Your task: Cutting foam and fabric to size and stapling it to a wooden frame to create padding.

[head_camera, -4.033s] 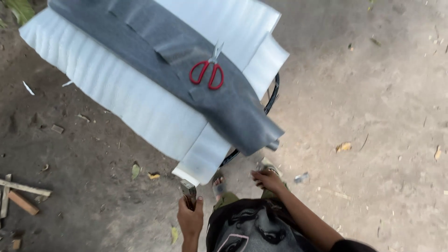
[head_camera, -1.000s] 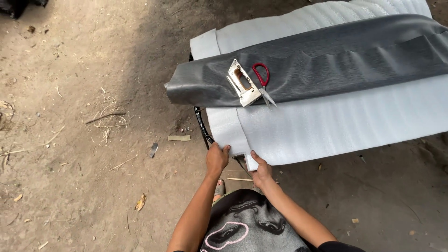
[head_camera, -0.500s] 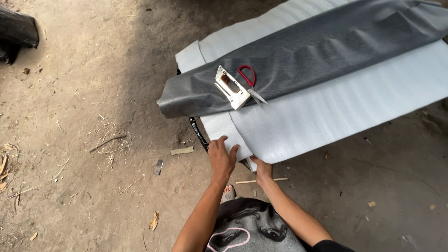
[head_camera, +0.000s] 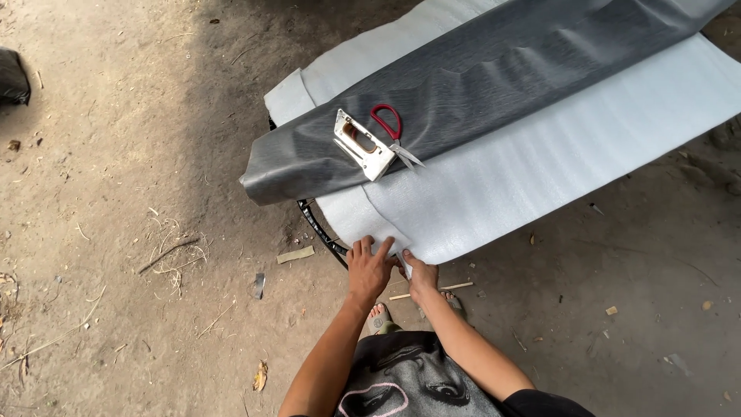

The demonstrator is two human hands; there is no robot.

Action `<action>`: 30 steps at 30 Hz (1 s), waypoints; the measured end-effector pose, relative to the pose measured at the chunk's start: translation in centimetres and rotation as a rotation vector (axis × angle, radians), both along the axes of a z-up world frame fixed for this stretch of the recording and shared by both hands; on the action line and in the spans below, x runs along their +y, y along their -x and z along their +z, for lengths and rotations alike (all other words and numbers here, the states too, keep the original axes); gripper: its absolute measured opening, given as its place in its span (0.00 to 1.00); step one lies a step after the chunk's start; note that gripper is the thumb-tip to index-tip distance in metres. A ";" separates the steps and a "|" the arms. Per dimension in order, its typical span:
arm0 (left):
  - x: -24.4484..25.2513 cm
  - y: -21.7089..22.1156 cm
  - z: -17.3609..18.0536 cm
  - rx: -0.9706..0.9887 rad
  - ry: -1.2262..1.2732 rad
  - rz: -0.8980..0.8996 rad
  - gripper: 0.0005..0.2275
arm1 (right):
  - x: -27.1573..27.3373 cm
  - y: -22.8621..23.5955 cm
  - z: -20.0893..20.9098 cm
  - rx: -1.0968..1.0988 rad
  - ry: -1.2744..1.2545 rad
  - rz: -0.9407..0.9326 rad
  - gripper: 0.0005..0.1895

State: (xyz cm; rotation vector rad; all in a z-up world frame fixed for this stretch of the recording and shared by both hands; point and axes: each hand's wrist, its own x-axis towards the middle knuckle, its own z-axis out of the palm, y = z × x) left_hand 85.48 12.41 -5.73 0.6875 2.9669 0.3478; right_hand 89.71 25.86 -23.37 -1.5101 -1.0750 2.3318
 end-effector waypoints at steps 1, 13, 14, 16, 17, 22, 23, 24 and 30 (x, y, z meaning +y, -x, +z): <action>-0.3 -0.2 -1.1 0.000 0.001 -0.005 0.21 | 0.0 -0.5 2.1 0.000 0.001 -0.005 0.13; -1.7 -1.6 -3.7 0.434 -0.195 -0.130 0.08 | 3.4 -3.2 17.1 -0.324 -0.860 1.042 0.15; -1.7 -1.6 -3.0 0.436 -0.190 -0.136 0.08 | 3.3 -1.8 17.5 -0.212 -0.874 0.908 0.16; -1.8 -1.8 -2.4 0.438 -0.185 -0.139 0.08 | 2.8 -0.1 17.0 -0.101 -0.882 0.775 0.18; -2.0 -1.9 -2.6 0.415 -0.173 -0.134 0.07 | 2.3 0.2 15.9 -0.115 -0.902 0.793 0.15; -2.6 -1.5 -2.7 0.340 -0.140 -0.129 0.07 | 2.1 1.7 12.9 -0.147 -0.928 0.828 0.09; -2.7 -1.6 -2.5 0.330 -0.133 -0.135 0.07 | 2.2 1.7 12.9 -0.155 -0.934 0.845 0.09; -2.7 -1.5 -2.3 0.321 -0.126 -0.143 0.07 | 2.3 1.9 12.8 -0.163 -0.941 0.859 0.08; -2.2 -0.7 -2.5 0.187 -0.310 0.015 0.03 | 2.2 1.3 16.3 -0.065 -0.879 0.874 0.17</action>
